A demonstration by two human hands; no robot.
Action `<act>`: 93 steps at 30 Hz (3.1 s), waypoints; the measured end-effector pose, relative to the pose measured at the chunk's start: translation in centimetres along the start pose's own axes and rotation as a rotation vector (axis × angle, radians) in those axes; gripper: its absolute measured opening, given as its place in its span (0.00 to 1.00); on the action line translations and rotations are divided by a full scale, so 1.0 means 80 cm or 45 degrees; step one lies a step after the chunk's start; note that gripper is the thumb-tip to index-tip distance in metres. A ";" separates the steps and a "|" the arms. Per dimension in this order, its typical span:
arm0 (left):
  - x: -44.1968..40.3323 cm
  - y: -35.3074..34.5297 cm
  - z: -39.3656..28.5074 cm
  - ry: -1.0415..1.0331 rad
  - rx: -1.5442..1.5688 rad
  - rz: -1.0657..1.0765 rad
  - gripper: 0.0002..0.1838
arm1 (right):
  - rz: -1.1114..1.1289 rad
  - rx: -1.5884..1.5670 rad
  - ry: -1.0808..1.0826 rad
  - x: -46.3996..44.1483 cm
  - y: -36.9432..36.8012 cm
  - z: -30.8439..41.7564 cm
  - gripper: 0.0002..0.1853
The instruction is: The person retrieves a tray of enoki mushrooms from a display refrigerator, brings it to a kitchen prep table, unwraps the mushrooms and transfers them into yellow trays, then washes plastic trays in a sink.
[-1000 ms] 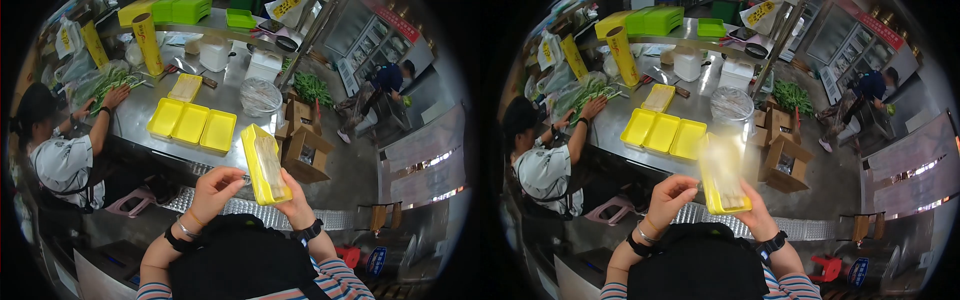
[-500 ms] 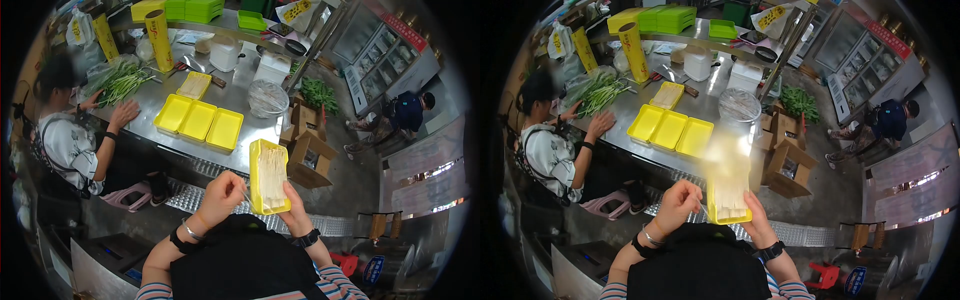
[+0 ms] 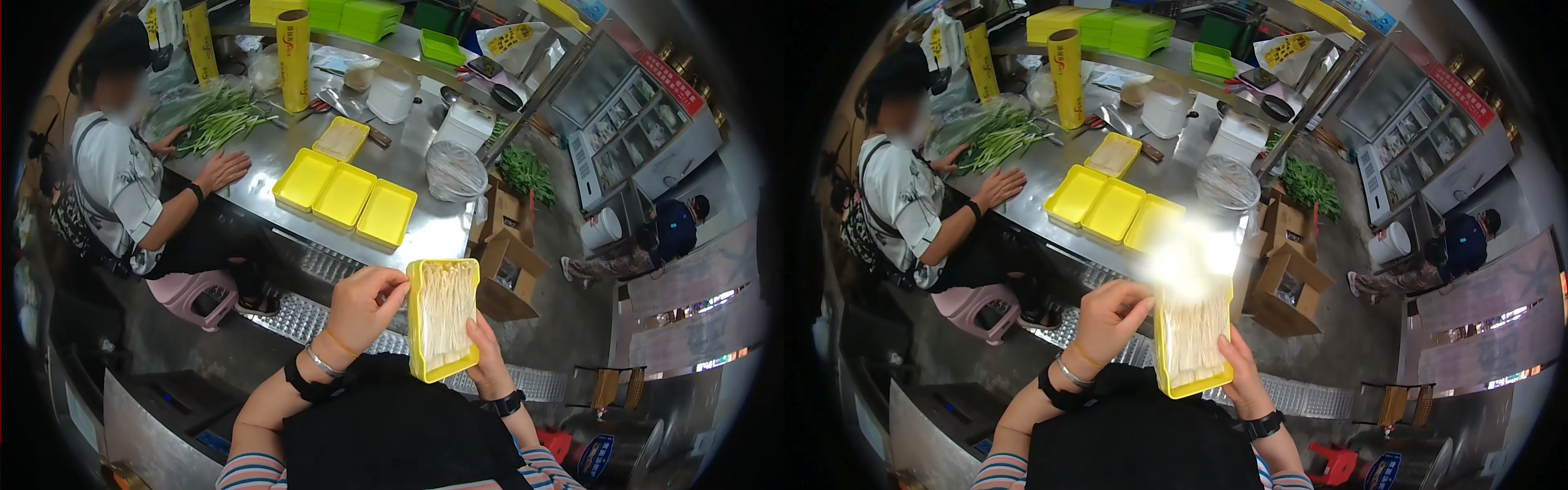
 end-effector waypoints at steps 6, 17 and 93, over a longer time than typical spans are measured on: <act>0.000 0.011 -0.010 -0.171 -0.301 -0.011 0.04 | -0.003 0.102 -0.052 -0.002 -0.002 -0.004 0.31; 0.019 0.028 0.028 0.155 0.169 0.036 0.10 | 0.095 0.011 -0.160 -0.007 -0.011 -0.015 0.30; 0.078 0.078 0.042 0.496 0.944 0.097 0.22 | 1.009 1.007 -0.390 -0.033 -0.183 -0.031 0.31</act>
Point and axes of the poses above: each hand's wrist, its own x-axis away from the middle knuckle, its own y-axis out of the back of the hand, z = x × y, the point moved 10 cm from there along -x, towards the middle knuckle
